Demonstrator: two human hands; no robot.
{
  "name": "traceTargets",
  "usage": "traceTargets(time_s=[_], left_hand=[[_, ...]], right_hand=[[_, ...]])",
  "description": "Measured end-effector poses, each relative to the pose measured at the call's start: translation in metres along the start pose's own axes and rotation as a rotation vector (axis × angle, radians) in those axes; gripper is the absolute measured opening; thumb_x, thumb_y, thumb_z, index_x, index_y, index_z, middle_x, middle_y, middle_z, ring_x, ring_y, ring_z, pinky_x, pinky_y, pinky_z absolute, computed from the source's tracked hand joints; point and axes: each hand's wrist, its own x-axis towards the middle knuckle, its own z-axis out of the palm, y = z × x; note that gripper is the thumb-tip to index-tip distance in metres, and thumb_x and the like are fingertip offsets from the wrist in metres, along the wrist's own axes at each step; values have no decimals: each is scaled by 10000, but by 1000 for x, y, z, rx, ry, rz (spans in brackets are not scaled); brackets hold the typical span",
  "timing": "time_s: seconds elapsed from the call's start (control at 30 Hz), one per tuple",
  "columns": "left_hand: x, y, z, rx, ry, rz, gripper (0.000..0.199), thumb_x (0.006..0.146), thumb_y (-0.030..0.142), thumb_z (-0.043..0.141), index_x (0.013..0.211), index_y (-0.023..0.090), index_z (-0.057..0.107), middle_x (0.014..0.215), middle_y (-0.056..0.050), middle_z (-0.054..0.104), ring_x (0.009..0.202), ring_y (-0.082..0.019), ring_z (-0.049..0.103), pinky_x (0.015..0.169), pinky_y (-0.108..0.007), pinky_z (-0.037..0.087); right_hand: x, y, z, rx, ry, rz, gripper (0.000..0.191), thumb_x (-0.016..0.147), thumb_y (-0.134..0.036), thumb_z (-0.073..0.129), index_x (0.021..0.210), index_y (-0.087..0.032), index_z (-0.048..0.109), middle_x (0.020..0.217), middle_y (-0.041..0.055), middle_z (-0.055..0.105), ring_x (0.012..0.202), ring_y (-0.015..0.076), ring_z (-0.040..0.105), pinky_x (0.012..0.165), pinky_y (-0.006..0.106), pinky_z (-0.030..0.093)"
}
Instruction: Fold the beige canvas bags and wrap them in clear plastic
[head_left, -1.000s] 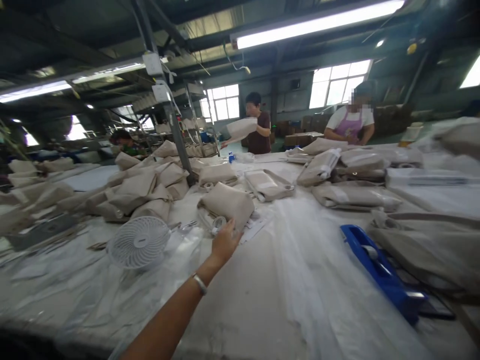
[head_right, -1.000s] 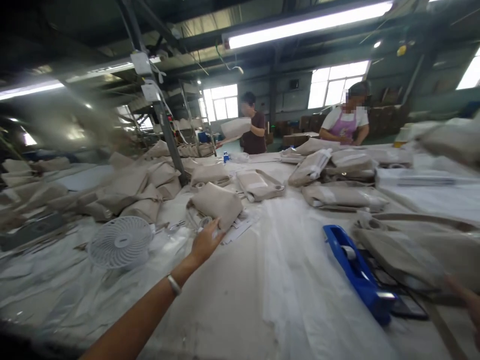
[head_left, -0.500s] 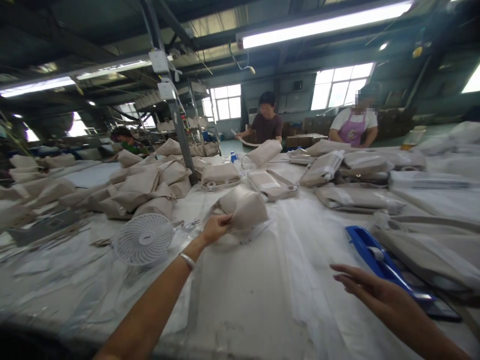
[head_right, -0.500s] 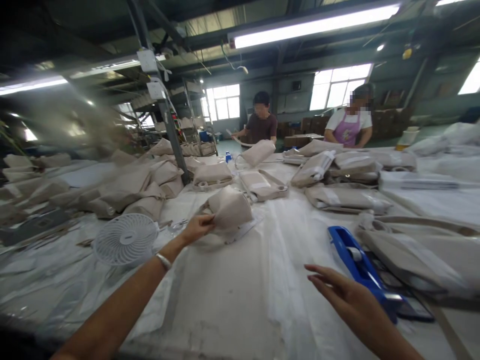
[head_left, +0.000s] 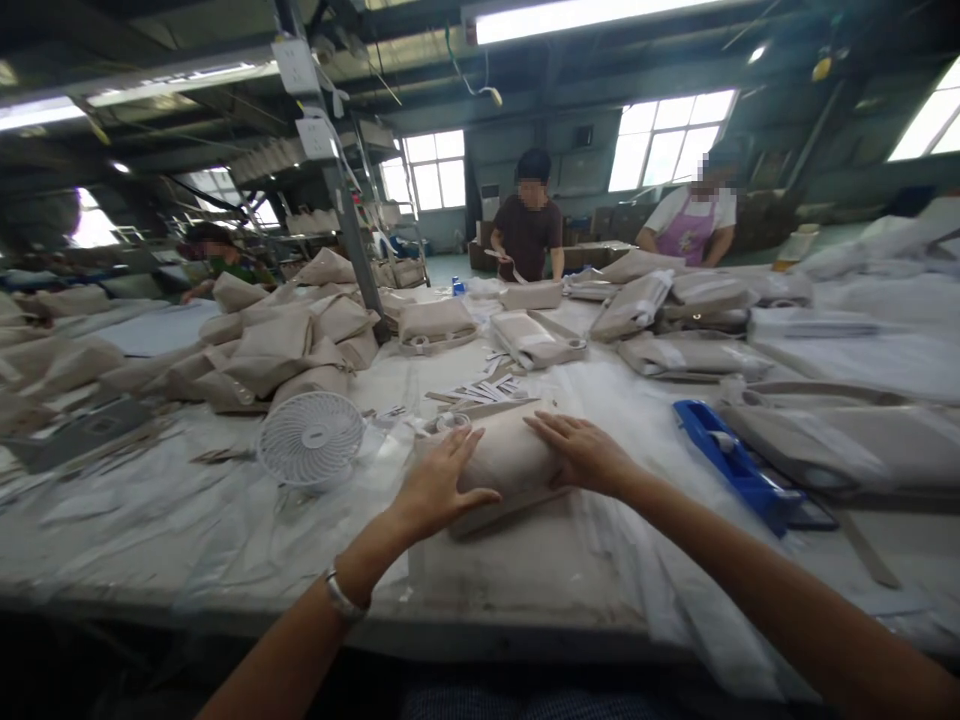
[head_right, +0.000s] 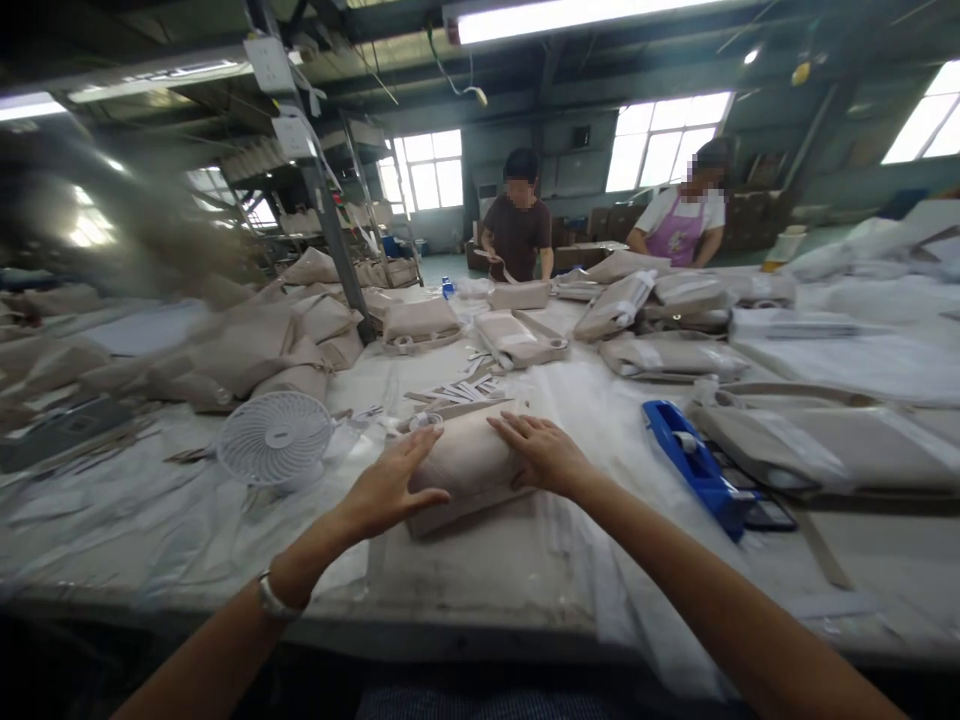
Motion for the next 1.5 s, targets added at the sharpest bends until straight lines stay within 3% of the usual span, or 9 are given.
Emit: traceTargets(time_s=[0.1,0.2,0.3,0.4,0.63,0.87,1.2,1.37,1.5], left_hand=[[6,9,3,201,-104,1,1057,681,510,843,1538,191,313,1547,-174,404,1410,-346,410,1149,-475,370],[8,3,-2,266,-154,19,1018,682,467,847,1529,230,335,1396,-140,580,1250,-326,563,1030,-421,479],[9,-2,0,301,-163,82,970,640,486,862,1471,234,431,1477,-144,500,1352,-356,463,1110,-470,403],[8,-2,16,295,-173,55,1023,642,385,863,1513,219,352,1585,-174,337,1451,-359,341,1167,-538,323],[-19,-15,83,470,226,127,770,805,-4,494,1511,284,382,1502,-65,471,1364,-263,490,1089,-456,485],[-30,-25,118,724,514,216,544,955,107,410,1456,310,464,1489,10,486,1314,-231,542,990,-402,576],[-3,-3,122,668,330,115,488,1015,327,415,1500,266,398,1550,-80,404,1396,-292,447,1026,-524,529],[-10,-7,129,678,407,152,491,1005,333,448,1494,310,406,1573,-53,374,1416,-266,420,1082,-469,478],[-19,-5,122,654,411,161,526,993,392,473,1507,387,359,1600,-46,329,1445,-264,375,1115,-466,432]], right_hand=[[14,-14,-15,-17,-104,2,993,668,-361,878,1519,-215,388,1352,146,613,1204,351,570,1026,464,463],[19,-28,-23,-11,-110,-9,1068,622,-415,904,1519,-165,380,1424,185,543,1287,373,511,1076,477,425],[23,-31,-14,25,-109,-65,1177,579,-389,927,1549,-141,307,1573,215,350,1444,390,339,1174,502,313],[24,-28,4,77,-148,-58,1098,632,-298,890,1553,-162,308,1567,206,368,1435,367,379,1164,497,348],[0,-32,56,-55,190,-92,886,756,29,568,1543,-303,333,1499,65,491,1321,273,545,1063,440,508],[-12,-33,89,-178,388,-120,769,868,11,401,1550,-329,303,1479,21,507,1285,250,571,1019,388,552],[-11,-34,106,-281,434,-107,829,828,71,299,1588,-222,144,1490,78,494,1315,251,545,987,430,577],[-23,3,76,-236,358,-267,854,799,43,347,1580,-272,206,1489,22,501,1305,204,558,979,335,584],[-39,29,87,-223,361,-236,778,849,-32,382,1569,-303,264,1528,0,446,1320,227,546,976,347,586]])
